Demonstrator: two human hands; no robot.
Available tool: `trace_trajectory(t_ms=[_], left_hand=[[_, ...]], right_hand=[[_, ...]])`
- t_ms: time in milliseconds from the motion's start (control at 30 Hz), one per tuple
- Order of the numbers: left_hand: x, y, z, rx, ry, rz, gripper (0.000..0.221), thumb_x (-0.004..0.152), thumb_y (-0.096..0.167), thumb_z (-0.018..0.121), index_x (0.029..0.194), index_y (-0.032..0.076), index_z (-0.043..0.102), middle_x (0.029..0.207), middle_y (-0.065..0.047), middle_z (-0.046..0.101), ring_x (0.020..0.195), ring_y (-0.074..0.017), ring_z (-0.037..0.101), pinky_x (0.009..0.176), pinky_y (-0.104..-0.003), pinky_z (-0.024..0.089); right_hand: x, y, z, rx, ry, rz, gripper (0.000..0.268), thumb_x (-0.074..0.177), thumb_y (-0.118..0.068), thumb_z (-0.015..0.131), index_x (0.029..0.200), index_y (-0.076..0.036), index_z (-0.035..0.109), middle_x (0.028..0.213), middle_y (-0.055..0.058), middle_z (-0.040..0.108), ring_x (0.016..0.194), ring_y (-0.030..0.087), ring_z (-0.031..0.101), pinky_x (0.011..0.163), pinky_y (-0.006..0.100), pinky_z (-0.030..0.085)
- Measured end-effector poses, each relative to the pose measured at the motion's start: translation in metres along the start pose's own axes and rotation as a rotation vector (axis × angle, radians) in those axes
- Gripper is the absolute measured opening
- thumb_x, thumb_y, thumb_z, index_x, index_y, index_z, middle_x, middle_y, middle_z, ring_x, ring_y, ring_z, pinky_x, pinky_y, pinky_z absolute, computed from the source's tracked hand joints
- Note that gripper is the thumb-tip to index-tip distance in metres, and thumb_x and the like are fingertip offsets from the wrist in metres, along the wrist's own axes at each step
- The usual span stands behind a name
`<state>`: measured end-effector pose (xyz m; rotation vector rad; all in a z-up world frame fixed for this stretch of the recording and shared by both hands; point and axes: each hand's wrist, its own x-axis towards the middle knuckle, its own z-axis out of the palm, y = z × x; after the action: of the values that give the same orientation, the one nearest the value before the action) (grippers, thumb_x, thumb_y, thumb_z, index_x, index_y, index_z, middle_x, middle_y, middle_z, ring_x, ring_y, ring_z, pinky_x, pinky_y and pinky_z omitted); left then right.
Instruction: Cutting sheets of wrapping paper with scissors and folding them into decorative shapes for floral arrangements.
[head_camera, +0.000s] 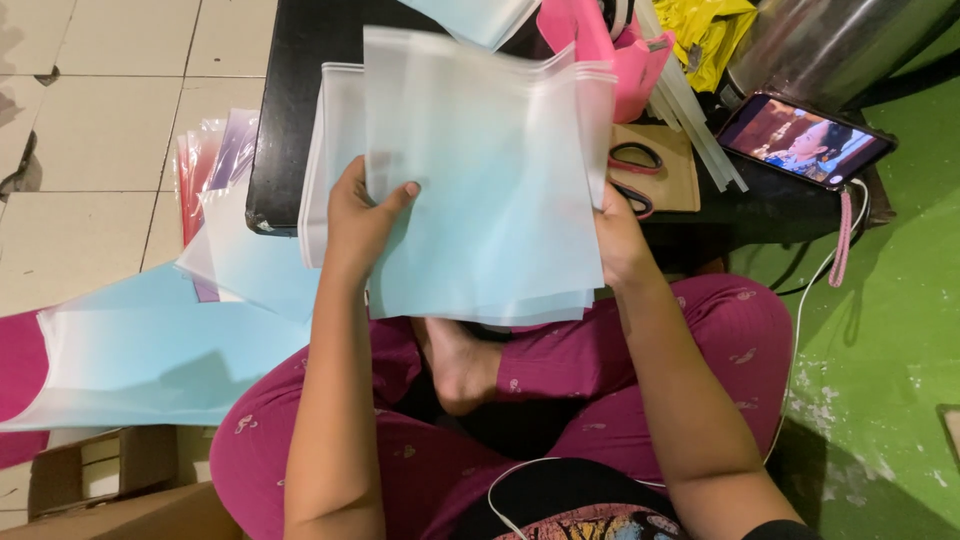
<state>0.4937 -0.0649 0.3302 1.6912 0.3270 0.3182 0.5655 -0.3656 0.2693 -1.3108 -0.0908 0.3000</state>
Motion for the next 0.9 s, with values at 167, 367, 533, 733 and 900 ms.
trace_trajectory(t_ms=[167,367,533,733,900], left_hand=[[-0.039,0.068,-0.013,0.029,-0.050,0.249,0.032,0.084,0.012,0.085,0.110,0.007,0.067,0.086,-0.010,0.067,0.083,-0.0191,0.061,0.079,-0.041,0.056],[-0.074,0.104,-0.020,-0.090,-0.092,0.351,0.028,0.084,0.010,0.089,0.098,0.009,0.065,0.074,-0.002,0.062,0.072,-0.0124,0.060,0.072,-0.029,0.055],[-0.065,0.078,-0.017,-0.120,-0.014,0.349,0.029,0.084,0.009,0.089,0.099,0.009,0.064,0.077,-0.001,0.063,0.075,-0.0107,0.059,0.075,-0.029,0.054],[-0.043,0.048,-0.019,-0.138,0.227,0.527,0.040,0.089,0.013,0.090,0.119,0.011,0.062,0.103,-0.002,0.067,0.096,-0.0106,0.061,0.096,-0.034,0.052],[-0.026,0.030,-0.016,-0.054,0.319,0.707,0.051,0.092,0.015,0.089,0.131,0.007,0.058,0.115,-0.008,0.061,0.107,-0.0168,0.063,0.103,-0.040,0.050]], right_hand=[[-0.009,0.000,-0.015,0.029,0.034,-0.095,0.037,0.100,-0.008,0.063,0.136,-0.004,0.058,0.123,0.013,0.066,0.112,0.023,0.066,0.108,0.047,0.053],[-0.025,-0.027,-0.007,0.214,-0.014,-0.181,0.053,0.102,-0.038,0.049,0.147,-0.011,0.049,0.144,0.014,0.055,0.131,0.028,0.056,0.115,0.053,0.043],[-0.031,-0.025,-0.024,0.306,-0.032,-0.357,0.083,0.092,-0.071,0.044,0.155,-0.017,0.038,0.159,0.015,0.039,0.146,0.030,0.038,0.121,0.051,0.031],[-0.001,-0.030,-0.034,-0.070,0.021,-0.454,0.061,0.092,-0.011,0.075,0.146,-0.001,0.049,0.128,0.015,0.063,0.123,0.028,0.061,0.111,0.052,0.046],[0.025,-0.051,0.007,-0.267,0.201,-0.646,0.083,0.082,-0.024,0.098,0.141,0.003,0.046,0.120,0.016,0.063,0.113,0.021,0.060,0.101,0.043,0.051]])
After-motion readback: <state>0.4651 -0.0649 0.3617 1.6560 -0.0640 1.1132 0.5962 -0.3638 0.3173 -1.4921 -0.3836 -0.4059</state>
